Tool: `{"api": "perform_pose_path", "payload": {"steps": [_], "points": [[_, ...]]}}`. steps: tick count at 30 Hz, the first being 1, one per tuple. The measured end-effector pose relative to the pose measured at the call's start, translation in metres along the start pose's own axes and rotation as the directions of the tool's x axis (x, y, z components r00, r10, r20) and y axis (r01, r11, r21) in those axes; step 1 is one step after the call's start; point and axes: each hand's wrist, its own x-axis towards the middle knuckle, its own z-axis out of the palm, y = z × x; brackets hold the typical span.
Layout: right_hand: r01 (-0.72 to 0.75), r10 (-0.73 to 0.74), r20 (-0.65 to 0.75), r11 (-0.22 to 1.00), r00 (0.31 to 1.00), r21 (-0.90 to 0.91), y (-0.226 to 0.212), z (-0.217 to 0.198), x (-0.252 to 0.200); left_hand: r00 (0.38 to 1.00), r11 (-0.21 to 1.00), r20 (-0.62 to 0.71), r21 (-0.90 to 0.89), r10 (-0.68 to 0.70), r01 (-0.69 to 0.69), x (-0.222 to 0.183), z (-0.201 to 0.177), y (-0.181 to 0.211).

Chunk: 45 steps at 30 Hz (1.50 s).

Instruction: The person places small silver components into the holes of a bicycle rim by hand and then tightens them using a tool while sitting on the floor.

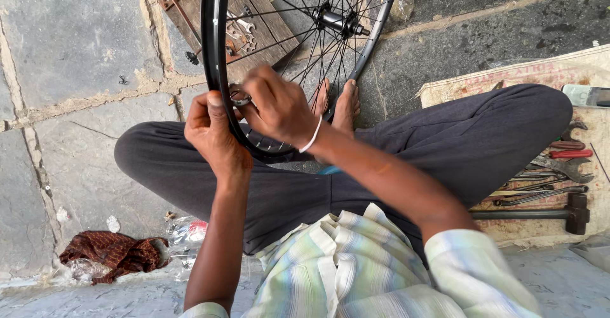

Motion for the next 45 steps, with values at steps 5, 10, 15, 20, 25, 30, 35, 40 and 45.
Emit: {"api": "perform_pose_path", "payload": {"steps": [5, 10, 15, 20, 25, 30, 35, 40, 45], "points": [[-0.002, -0.002, -0.118, 1.000, 0.993, -0.026, -0.027, -0.008, -0.003, 0.995, 1.000, 0.102, -0.017, 0.010, -0.008, -0.001, -0.007, 0.005], [-0.291, 0.205, 0.236, 0.856, 0.950, 0.428, 0.001, -0.023, 0.018, 0.999, 0.997, 0.033, -0.060, -0.039, 0.041, 0.006, -0.005, 0.006], [-0.301, 0.086, 0.404, 0.807, 0.911, 0.508, 0.016, -0.020, 0.025, 1.000, 0.993, -0.001, -0.114, -0.026, 0.025, 0.001, -0.010, -0.002], [-0.093, 0.071, 0.164, 0.987, 0.984, 0.129, 0.002, -0.010, 0.019, 1.000, 0.998, -0.011, -0.063, -0.027, 0.026, -0.002, -0.004, 0.003], [-0.185, 0.135, 0.185, 0.940, 0.973, 0.287, -0.002, -0.030, 0.021, 0.982, 0.992, 0.148, 0.032, 0.119, -0.125, 0.015, 0.004, 0.032], [-0.303, 0.291, 0.085, 0.926, 0.953, 0.225, -0.020, -0.046, 0.035, 0.979, 0.996, 0.201, 0.085, -0.018, 0.001, 0.034, 0.011, 0.043], [-0.182, 0.196, -0.109, 0.975, 0.975, 0.124, -0.018, -0.053, 0.012, 0.991, 0.993, 0.132, 0.110, 0.036, -0.051, 0.007, 0.001, 0.021], [-0.185, 0.183, 0.110, 0.983, 0.977, 0.004, -0.015, -0.047, 0.015, 0.999, 0.999, 0.043, -0.031, -0.012, 0.013, -0.005, -0.009, 0.011], [-0.373, 0.156, 0.520, 0.861, 0.840, 0.345, -0.011, -0.041, 0.036, 0.999, 0.994, 0.025, -0.099, -0.036, 0.038, -0.007, -0.024, 0.001]]}}
